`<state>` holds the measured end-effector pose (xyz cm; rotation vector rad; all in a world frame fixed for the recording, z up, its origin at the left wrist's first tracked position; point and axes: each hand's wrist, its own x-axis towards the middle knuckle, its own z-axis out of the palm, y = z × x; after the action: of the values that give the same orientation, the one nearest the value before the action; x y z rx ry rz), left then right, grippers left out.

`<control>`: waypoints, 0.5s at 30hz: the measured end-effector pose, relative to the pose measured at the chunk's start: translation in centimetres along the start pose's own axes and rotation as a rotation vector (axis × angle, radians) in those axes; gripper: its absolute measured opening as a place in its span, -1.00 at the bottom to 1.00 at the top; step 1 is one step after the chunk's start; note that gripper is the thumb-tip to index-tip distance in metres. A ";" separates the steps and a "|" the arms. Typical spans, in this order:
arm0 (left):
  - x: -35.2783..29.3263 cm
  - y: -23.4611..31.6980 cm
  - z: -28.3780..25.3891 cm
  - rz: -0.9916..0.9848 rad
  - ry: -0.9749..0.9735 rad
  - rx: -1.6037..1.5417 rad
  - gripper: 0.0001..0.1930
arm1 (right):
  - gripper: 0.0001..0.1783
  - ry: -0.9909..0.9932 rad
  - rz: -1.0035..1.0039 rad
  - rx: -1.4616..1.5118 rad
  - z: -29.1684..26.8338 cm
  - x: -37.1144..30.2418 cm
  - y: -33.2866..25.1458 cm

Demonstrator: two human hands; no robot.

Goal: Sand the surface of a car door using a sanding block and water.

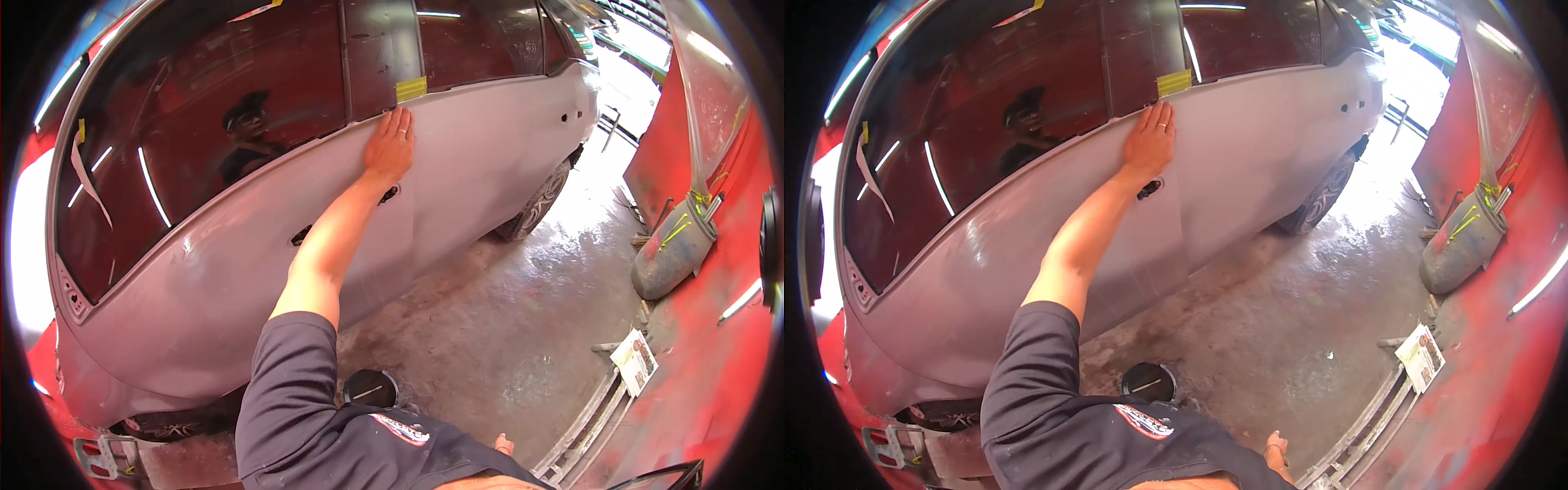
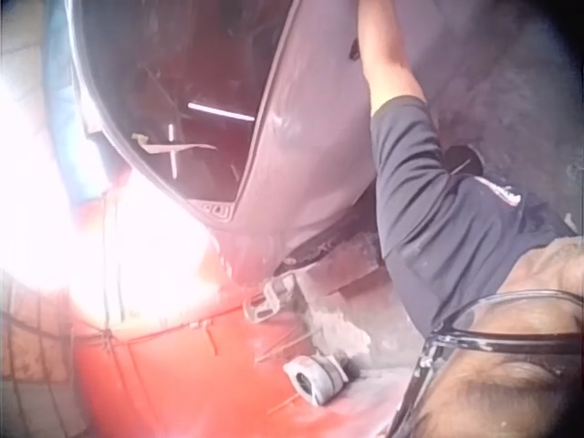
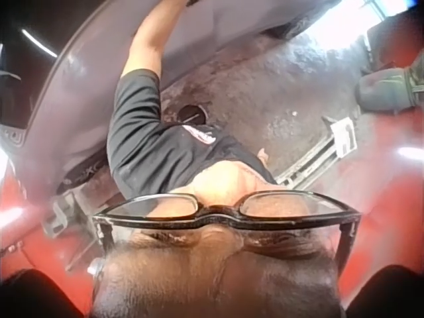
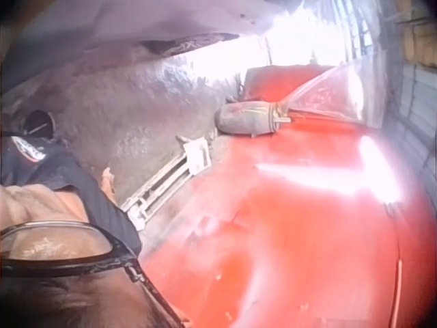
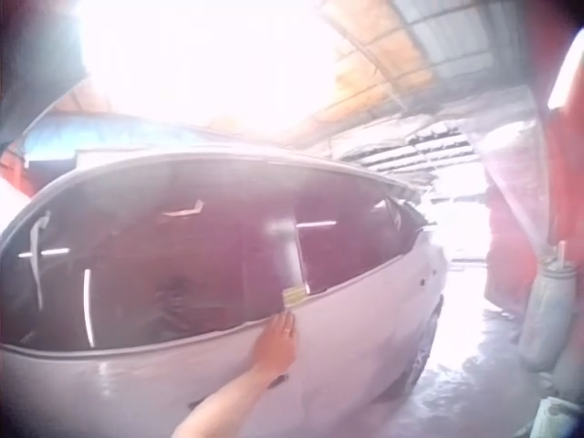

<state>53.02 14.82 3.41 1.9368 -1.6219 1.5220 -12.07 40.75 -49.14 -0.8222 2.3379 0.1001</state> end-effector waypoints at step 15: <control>-7.3 5.3 1.5 -0.644 -0.424 -1.118 -0.41 | -0.37 0.110 -0.006 0.081 0.8 -1.5 -0.2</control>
<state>50.52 16.29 -5.26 1.7801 -1.2706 -0.0983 -10.65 41.61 -48.82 -0.8125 2.4249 -0.0437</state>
